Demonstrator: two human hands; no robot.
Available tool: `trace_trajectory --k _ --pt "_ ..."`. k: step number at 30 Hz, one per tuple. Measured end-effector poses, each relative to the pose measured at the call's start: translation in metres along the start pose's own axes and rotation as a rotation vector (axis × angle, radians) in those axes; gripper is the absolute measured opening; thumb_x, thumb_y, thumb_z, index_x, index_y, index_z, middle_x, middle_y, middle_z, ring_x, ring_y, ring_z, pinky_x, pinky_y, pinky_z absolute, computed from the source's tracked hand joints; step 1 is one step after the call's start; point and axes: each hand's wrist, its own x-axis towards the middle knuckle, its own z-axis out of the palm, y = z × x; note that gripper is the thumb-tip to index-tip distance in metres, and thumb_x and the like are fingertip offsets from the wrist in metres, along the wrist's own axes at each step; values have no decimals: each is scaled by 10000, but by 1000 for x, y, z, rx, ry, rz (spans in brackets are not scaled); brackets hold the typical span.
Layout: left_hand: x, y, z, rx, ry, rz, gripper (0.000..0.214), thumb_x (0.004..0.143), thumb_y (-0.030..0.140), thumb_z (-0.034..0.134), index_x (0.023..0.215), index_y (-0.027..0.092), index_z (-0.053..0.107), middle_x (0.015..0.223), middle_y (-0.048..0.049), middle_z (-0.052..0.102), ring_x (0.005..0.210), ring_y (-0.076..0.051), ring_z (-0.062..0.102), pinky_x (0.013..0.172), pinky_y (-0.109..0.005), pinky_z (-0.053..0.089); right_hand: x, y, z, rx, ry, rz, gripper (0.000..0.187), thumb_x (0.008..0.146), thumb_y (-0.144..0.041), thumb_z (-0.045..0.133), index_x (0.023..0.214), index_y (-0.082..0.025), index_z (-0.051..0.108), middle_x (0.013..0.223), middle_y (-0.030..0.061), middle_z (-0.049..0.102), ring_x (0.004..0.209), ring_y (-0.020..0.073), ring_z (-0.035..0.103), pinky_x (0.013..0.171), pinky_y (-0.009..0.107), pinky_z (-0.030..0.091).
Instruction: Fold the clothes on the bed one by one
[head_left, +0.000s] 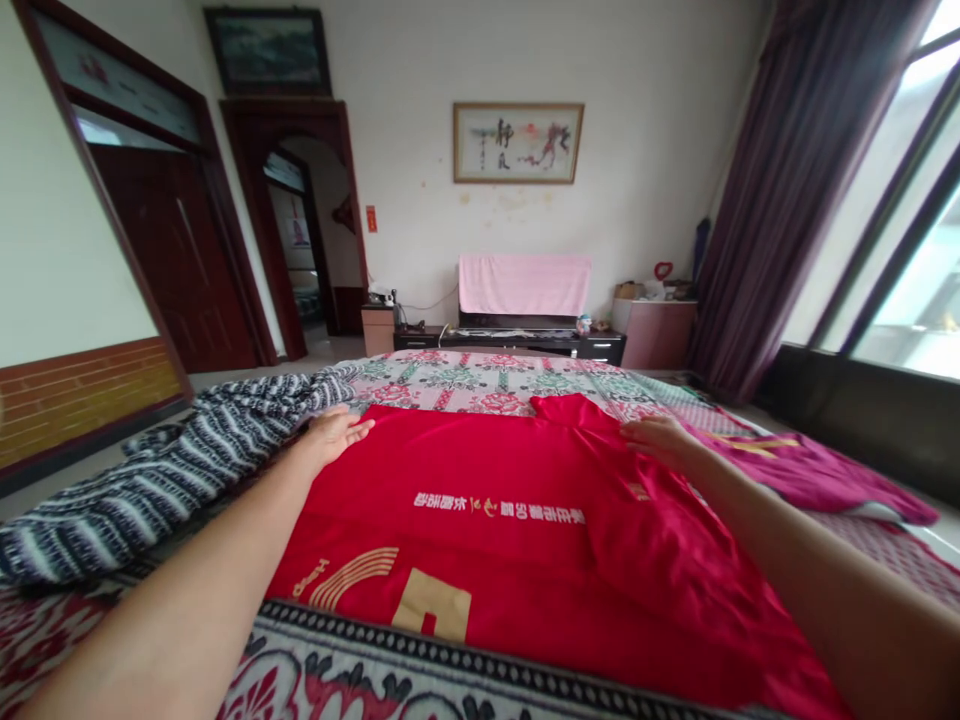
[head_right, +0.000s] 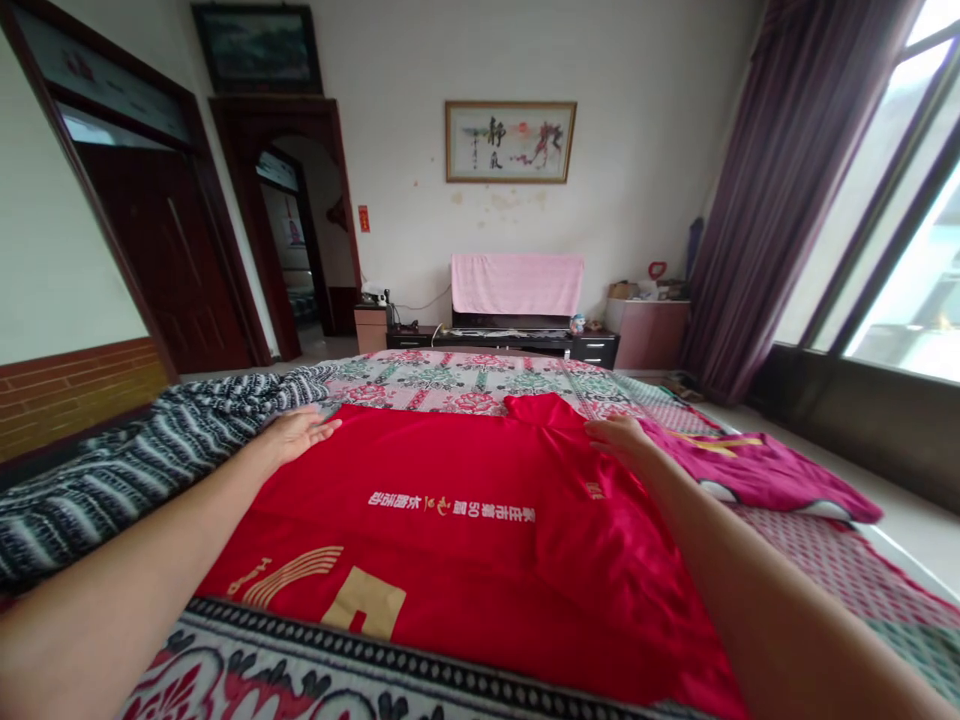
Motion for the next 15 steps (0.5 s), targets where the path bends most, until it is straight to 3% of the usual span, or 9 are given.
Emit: trace_trajectory --k 4,8,11,15 --pt "12 -5 10 -16 11 -3 450 782 -60 466 1145 204 425 956 -67 581 706 -129 662 587 -230 539 11 4 10 40 2 66 208 764 -303 618 681 -223 445 723 90 625 795 229 665 683 347 580" --pt "25 -10 15 -4 30 -3 300 770 -60 483 951 179 493 879 -47 570 718 -112 625 639 -235 538 22 12 17 28 84 109 240 733 -251 667 721 -223 429 698 69 612 736 200 658 642 305 585" --pt "34 -13 15 24 34 -19 235 745 -73 491 802 153 511 844 -52 575 732 -108 603 686 -238 533 27 17 21 10 123 121 247 733 -164 645 736 -226 406 678 37 588 683 160 634 605 254 570" --pt "41 -15 13 51 51 -19 233 714 -78 519 739 154 520 817 -37 584 731 -94 582 740 -244 527 30 19 22 46 148 150 205 765 -73 566 749 -201 406 713 21 577 634 79 580 619 165 513"
